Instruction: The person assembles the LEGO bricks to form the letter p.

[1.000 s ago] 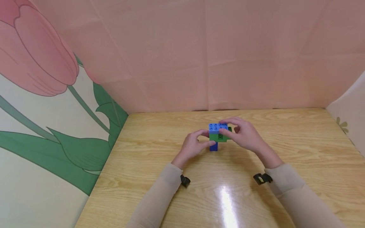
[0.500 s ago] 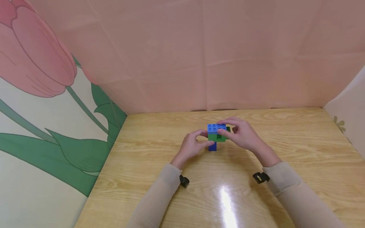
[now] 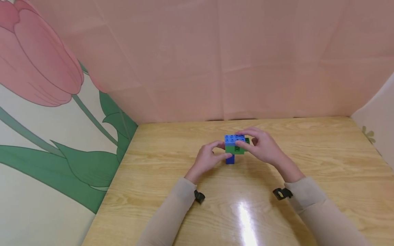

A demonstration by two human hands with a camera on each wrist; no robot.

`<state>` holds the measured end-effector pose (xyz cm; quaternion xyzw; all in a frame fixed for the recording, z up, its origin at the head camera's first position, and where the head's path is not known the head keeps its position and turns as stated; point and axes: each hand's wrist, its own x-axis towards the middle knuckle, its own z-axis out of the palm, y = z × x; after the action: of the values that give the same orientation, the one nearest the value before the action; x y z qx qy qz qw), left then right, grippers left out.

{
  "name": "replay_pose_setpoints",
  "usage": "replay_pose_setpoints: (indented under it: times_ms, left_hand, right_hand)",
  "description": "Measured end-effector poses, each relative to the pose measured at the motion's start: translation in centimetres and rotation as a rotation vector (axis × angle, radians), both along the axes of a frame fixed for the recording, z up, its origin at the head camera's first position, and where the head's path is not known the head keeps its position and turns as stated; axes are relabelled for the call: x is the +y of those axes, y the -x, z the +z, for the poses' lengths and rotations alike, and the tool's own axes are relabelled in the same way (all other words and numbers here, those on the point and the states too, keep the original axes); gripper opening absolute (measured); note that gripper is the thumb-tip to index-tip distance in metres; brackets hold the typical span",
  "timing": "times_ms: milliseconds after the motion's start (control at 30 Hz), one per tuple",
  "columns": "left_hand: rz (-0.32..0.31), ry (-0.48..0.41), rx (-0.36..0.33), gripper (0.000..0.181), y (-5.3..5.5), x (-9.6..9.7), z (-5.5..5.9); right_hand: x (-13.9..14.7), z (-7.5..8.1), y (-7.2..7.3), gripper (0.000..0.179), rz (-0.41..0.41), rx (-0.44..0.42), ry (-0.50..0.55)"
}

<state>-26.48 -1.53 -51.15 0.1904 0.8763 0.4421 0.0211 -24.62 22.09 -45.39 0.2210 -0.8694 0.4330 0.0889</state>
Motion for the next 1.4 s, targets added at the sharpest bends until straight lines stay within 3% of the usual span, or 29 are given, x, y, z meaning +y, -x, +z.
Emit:
replay_pose_setpoints:
  times_ms: [100,300,500,633,867,1233,1400]
  left_hand:
    - [0.002,0.001,0.003,0.045,-0.1,0.2,0.0]
    - [0.009,0.0,0.008,0.046,-0.1,0.2,0.1]
    - [0.021,-0.004,0.005,0.045,-0.2,0.2,0.1]
    - [0.025,-0.006,0.005,0.044,-0.3,0.2,0.0]
    - [0.034,0.007,0.01,0.051,-1.0,0.1,0.5]
    - [0.0,0.216,0.119,0.079,-2.8,0.0,0.6]
    - [0.027,0.259,0.133,0.084,-3.1,0.0,0.5]
  right_hand:
    - [0.2,-0.2,-0.5,0.038,0.0,-0.026,0.032]
    - [-0.4,1.7,-2.7,0.049,-0.043,-0.048,0.058]
    - [0.4,0.8,-3.2,0.046,-0.041,-0.017,0.062]
    - [0.8,-0.2,-3.1,0.044,-0.028,-0.019,0.068]
    - [1.7,-2.9,-1.7,0.043,-0.099,-0.04,0.056]
    - [1.9,-4.3,-0.8,0.04,-0.121,-0.151,0.06]
    - [1.4,-4.8,-0.5,0.047,-0.129,-0.146,0.013]
